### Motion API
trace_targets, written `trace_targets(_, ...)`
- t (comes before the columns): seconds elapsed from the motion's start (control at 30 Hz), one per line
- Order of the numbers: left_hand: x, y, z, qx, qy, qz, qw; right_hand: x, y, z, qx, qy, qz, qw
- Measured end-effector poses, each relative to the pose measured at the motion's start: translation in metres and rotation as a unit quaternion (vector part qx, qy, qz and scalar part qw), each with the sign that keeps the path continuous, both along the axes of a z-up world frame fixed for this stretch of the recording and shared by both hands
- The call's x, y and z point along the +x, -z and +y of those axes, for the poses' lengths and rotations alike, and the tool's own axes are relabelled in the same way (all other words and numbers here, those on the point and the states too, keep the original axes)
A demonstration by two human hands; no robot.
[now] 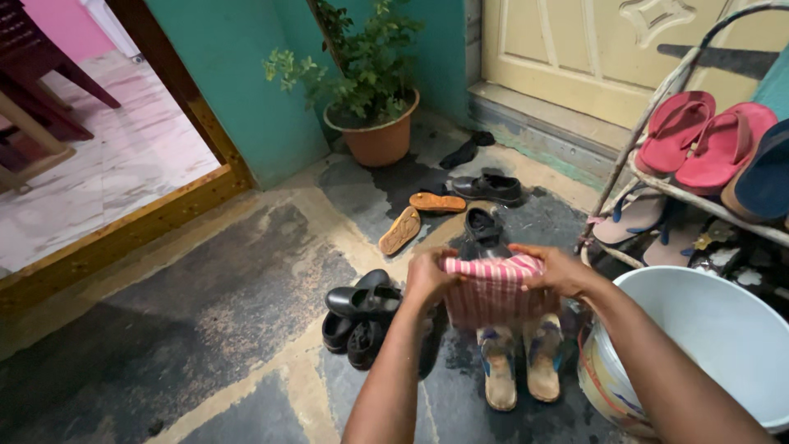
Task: The person washes and wipes various pairs of shoes and sandals by hand using a cloth and a bucket of water on the floor, then places them on a shoe rack.
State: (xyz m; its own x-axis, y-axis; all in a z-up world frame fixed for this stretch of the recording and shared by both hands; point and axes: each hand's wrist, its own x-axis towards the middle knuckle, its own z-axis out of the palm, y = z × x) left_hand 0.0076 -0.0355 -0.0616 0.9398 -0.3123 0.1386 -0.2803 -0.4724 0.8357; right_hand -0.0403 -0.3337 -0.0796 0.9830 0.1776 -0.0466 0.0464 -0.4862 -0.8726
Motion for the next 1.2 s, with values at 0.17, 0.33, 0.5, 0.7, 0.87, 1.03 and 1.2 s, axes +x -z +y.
trace_targets(0.17, -0.003, -0.012, 0.001, 0.078, -0.056, -0.054, 0.994, 0.001, -0.018, 0.001, -0.356, 0.113, -0.025, 0.927)
trace_targets(0.33, -0.01, -0.027, 0.011, 0.03, -0.058, 0.059, 0.996, -0.003, -0.039, -0.008, -0.356, 0.151, -0.059, 0.92)
trace_targets(0.5, 0.008, -0.017, 0.005, -0.195, 0.024, 0.067, 0.978, -0.016, -0.073, -0.014, -0.145, 0.121, -0.003, 0.982)
trace_targets(0.7, -0.02, -0.019, -0.009, -0.296, -0.081, 0.139, 0.942, -0.018, -0.023, 0.0, 0.248, 0.198, 0.099, 0.943)
trace_targets(0.87, -0.031, 0.035, 0.002, -0.233, -0.063, 0.335, 0.911, -0.023, 0.054, 0.008, 0.11, 0.207, -0.068, 0.97)
trace_targets(1.03, 0.028, 0.097, 0.002, -0.157, 0.134, 0.12, 0.971, -0.02, 0.042, -0.008, 0.168, 0.037, 0.07, 0.983)
trace_targets(1.2, 0.014, 0.073, 0.006, 0.078, 0.001, 0.002, 0.997, -0.005, 0.034, 0.001, -0.118, -0.024, -0.113, 0.986)
